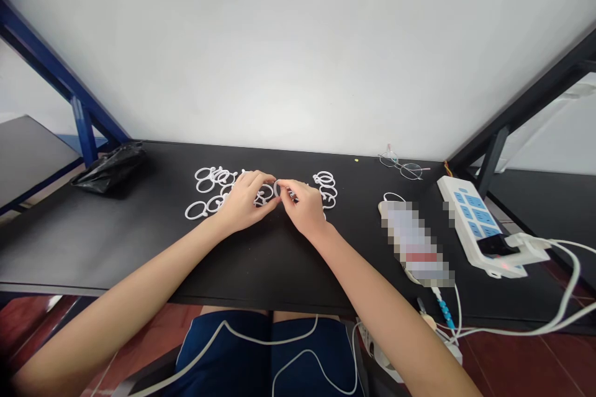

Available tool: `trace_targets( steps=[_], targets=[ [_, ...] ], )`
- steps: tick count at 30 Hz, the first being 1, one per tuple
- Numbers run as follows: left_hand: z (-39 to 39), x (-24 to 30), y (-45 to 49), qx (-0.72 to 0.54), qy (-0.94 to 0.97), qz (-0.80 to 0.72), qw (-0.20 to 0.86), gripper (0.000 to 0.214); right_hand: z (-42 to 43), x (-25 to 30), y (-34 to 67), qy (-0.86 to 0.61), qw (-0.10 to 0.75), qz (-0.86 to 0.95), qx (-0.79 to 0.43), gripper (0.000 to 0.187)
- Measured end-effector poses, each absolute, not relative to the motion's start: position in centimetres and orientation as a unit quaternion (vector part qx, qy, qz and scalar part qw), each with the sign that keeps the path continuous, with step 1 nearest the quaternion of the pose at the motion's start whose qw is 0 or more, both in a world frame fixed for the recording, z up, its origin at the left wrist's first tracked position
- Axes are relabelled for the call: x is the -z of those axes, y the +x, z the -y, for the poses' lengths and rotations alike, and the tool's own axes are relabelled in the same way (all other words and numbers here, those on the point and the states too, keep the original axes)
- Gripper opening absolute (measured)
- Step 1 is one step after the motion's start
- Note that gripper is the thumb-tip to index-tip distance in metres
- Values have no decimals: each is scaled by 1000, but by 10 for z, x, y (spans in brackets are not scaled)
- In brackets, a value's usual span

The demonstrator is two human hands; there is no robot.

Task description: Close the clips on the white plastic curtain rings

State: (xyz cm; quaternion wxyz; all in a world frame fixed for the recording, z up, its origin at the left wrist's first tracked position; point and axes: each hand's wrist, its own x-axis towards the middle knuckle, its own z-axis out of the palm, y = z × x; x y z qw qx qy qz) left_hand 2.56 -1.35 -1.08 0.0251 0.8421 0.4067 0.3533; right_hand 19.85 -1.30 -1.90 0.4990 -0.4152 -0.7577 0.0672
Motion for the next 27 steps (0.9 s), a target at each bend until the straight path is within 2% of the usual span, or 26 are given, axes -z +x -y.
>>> trace_targets(
  steps=[11, 17, 27],
  targets=[
    [18, 4, 26, -326, 863, -382, 45, 23, 18, 16, 197, -414, 493, 758, -103, 15],
    [16, 6, 26, -316, 871, -372, 48, 30, 18, 16, 198, -416, 503, 751, -103, 12],
    [15, 9, 27, -319, 867, -382, 27, 28, 19, 13, 196, -399, 511, 750, -132, 15]
  ],
)
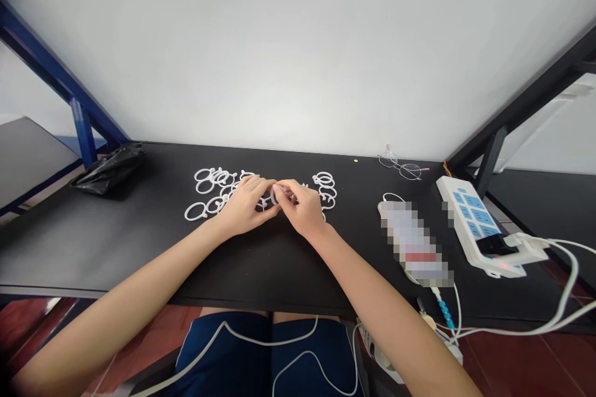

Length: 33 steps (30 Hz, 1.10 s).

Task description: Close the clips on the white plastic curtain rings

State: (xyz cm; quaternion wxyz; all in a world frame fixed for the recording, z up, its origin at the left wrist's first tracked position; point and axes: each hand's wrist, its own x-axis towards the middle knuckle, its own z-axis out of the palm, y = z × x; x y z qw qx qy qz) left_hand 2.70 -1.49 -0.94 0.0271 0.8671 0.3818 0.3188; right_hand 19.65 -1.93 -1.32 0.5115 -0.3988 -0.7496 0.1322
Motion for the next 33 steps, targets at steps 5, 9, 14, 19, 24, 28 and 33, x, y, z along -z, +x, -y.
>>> trace_targets(
  steps=[5, 9, 14, 19, 24, 28, 33],
  targets=[
    [16, 7, 26, -333, 862, -381, 29, 31, 21, 12, 196, -377, 539, 742, -129, 16],
    [18, 5, 26, -332, 868, -366, 42, 33, 21, 11, 196, -375, 552, 736, -116, 14],
    [19, 3, 25, -330, 879, -338, 70, 33, 22, 10, 197, -383, 560, 728, -96, 16],
    [20, 3, 26, -337, 876, -334, 84, 32, 22, 9, 198, -374, 553, 739, -85, 17],
    [20, 3, 24, -332, 875, -342, 87, 31, 23, 8, 197, -396, 545, 735, -77, 22],
    [20, 2, 23, -329, 876, -341, 93, 30, 24, 8, 196, -397, 547, 732, -90, 23],
    [19, 2, 24, -330, 879, -335, 76, 28, 23, 8, 197, -383, 553, 734, -96, 22]
  ],
)
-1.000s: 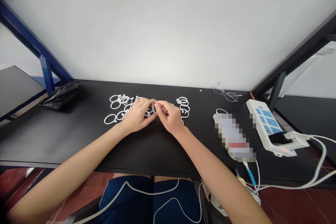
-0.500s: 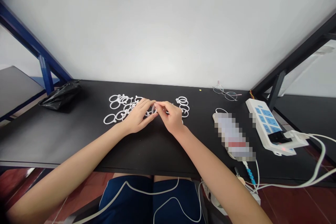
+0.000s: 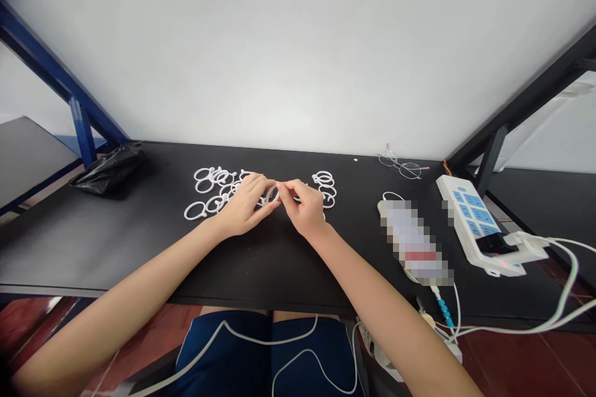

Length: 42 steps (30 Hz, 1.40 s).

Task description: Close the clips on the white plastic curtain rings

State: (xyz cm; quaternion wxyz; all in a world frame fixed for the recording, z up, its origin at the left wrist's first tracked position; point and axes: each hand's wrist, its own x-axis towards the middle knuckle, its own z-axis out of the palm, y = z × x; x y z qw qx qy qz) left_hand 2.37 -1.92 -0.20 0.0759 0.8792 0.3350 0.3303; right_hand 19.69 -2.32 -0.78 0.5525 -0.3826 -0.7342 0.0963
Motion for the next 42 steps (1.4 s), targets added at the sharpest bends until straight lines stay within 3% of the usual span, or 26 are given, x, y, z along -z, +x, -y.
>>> trace_targets(
  steps=[10, 15, 22, 30, 42],
  targets=[
    [15, 7, 26, -331, 852, -404, 26, 28, 20, 14, 196, -383, 537, 741, -124, 16],
    [9, 14, 23, -270, 858, -437, 8, 31, 11, 17, 200, -435, 520, 727, -113, 14],
    [7, 19, 21, -186, 860, -475, 8, 32, 0, 25, 206, -476, 444, 753, -92, 12],
    [4, 24, 19, -173, 859, -482, -8, 39, -1, 31, 208, -514, 372, 760, -141, 16],
    [7, 23, 20, -178, 858, -482, -15, 36, -2, 32, 208, -495, 382, 768, -137, 17]
  ],
)
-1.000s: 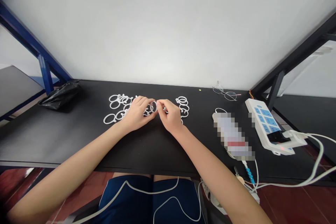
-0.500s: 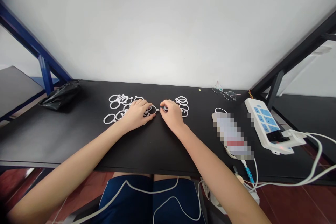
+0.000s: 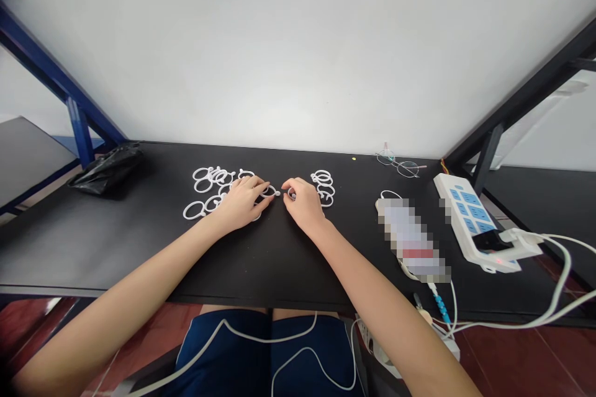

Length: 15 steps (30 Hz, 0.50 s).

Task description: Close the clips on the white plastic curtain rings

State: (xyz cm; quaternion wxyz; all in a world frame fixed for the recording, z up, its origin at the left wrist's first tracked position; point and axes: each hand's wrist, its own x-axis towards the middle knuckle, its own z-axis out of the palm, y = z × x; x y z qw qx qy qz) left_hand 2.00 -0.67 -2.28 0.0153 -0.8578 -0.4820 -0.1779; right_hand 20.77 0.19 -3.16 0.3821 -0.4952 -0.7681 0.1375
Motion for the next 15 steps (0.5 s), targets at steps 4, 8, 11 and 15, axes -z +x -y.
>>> trace_targets(
  steps=[4, 8, 11, 15],
  targets=[
    [7, 23, 20, 182, -854, 486, 17, 35, -1, 31, 208, -502, 373, 768, -138, 18],
    [6, 23, 21, 188, -853, 487, 13, 33, 0, 29, 207, -506, 364, 768, -147, 19],
    [6, 22, 21, 197, -850, 488, 1, 31, 0, 28, 207, -498, 365, 771, -153, 21],
    [5, 23, 20, 207, -849, 486, -9, 30, 1, 28, 206, -487, 375, 773, -158, 23]
  ],
)
